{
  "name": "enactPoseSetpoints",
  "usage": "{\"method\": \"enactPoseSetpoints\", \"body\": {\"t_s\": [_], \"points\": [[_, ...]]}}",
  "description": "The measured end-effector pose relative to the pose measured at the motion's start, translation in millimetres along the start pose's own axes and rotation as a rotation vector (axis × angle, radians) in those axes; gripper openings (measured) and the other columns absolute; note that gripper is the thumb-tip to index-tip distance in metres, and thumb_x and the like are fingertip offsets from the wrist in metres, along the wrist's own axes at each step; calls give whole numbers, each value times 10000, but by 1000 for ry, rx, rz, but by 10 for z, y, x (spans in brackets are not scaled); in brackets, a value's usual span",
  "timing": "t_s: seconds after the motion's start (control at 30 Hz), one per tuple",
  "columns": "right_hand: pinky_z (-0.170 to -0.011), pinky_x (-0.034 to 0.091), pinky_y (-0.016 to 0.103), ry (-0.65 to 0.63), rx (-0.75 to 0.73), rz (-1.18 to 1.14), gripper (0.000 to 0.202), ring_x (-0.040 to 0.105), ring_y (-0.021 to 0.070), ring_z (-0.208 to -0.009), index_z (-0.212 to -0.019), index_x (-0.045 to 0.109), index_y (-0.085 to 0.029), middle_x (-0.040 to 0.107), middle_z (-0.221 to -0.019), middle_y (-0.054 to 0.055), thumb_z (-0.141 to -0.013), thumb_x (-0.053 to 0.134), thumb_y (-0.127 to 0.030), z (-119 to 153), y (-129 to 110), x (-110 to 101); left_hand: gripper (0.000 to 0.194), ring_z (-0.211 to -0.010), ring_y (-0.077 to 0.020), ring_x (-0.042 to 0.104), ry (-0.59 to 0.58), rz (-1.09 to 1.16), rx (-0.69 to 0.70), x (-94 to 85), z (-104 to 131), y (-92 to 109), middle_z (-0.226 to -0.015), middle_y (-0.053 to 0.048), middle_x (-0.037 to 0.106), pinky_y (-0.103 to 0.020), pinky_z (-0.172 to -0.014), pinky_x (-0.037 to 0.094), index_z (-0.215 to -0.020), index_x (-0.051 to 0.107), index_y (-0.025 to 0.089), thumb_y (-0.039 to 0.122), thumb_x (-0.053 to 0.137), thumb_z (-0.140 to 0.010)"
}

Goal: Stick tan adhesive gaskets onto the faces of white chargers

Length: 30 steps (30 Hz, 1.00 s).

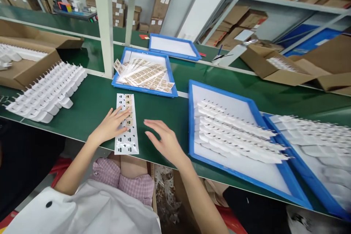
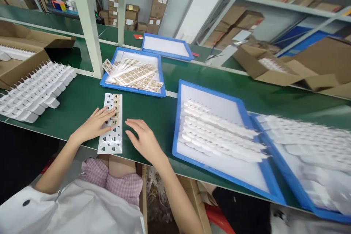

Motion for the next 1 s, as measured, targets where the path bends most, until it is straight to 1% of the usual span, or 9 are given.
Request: {"method": "enactPoseSetpoints", "body": {"t_s": [0.1,0.17,0.23,0.4,0.53,0.67,0.83,0.93,1.0], "points": [[-1059,574,527,-133,82,-49,380,661,292,-1267,-1358,668,-251,703,-1366,123,-993,566,-236,-330,186,534,601,-1618,-323,248,-51,-47,-9,112,-19,-33,-1698,-73,356,-641,-1304,170,-1616,352,254,444,441,-1053],[-1058,566,561,-147,102,-35,390,660,313,-1247,-1338,687,-235,717,-1325,140,-963,589,-195,-421,317,714,563,-1597,-318,303,-31,-63,-12,153,-14,-61,-1667,-84,419,-632,-1302,192,-1590,400,253,428,445,-1057],[-1025,579,559,-142,108,-18,363,675,314,-1187,-1291,713,-226,739,-1255,143,-943,619,-186,-438,395,789,523,-1560,-318,370,15,-65,-18,161,-5,-76,-1625,-94,486,-633,-1292,223,-1552,457,253,408,470,-1053],[-906,609,453,-126,117,40,236,714,272,-1026,-1140,742,-226,775,-1091,104,-974,577,-199,-390,398,757,435,-1500,-318,444,63,-39,-30,160,11,-48,-1535,-103,584,-665,-1276,233,-1457,551,240,359,519,-1040],[-847,591,383,-119,108,115,201,725,245,-947,-1017,730,-225,780,-988,76,-1003,530,-215,-411,352,729,432,-1516,-324,427,61,-21,-35,173,16,-28,-1539,-101,581,-673,-1280,219,-1455,556,243,338,538,-1034],[-710,529,343,-123,67,232,227,697,236,-843,-920,700,-227,759,-913,67,-1018,496,-216,-454,271,728,464,-1550,-317,383,30,-21,-46,188,28,-41,-1584,-76,540,-663,-1300,178,-1481,536,237,352,555,-1032],[-676,440,349,-100,-32,362,253,628,249,-807,-810,666,-195,701,-835,110,-1008,508,-184,-415,45,674,498,-1589,-280,328,-7,-12,-51,187,56,-64,-1633,-43,478,-621,-1323,148,-1523,500,270,440,500,-1054],[-658,425,341,-54,-189,509,290,592,225,-743,-752,640,-201,660,-743,80,-998,506,-125,-341,-166,592,535,-1607,-266,295,-29,-15,-50,202,53,-55,-1653,-36,442,-595,-1334,137,-1553,465,272,469,485,-1056],[-641,432,324,30,-303,612,278,583,204,-716,-752,632,-202,650,-727,59,-991,528,-104,-284,-308,487,567,-1618,-264,266,-45,-19,-45,189,45,-39,-1665,-37,418,-594,-1333,151,-1574,432,272,468,504,-1048]]}}
Point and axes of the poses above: each hand's wrist, its own z-axis away from the middle knuckle, its own x-axis out of the palm, y = z × x, the point moved 6 cm from there along -z, towards the middle knuckle
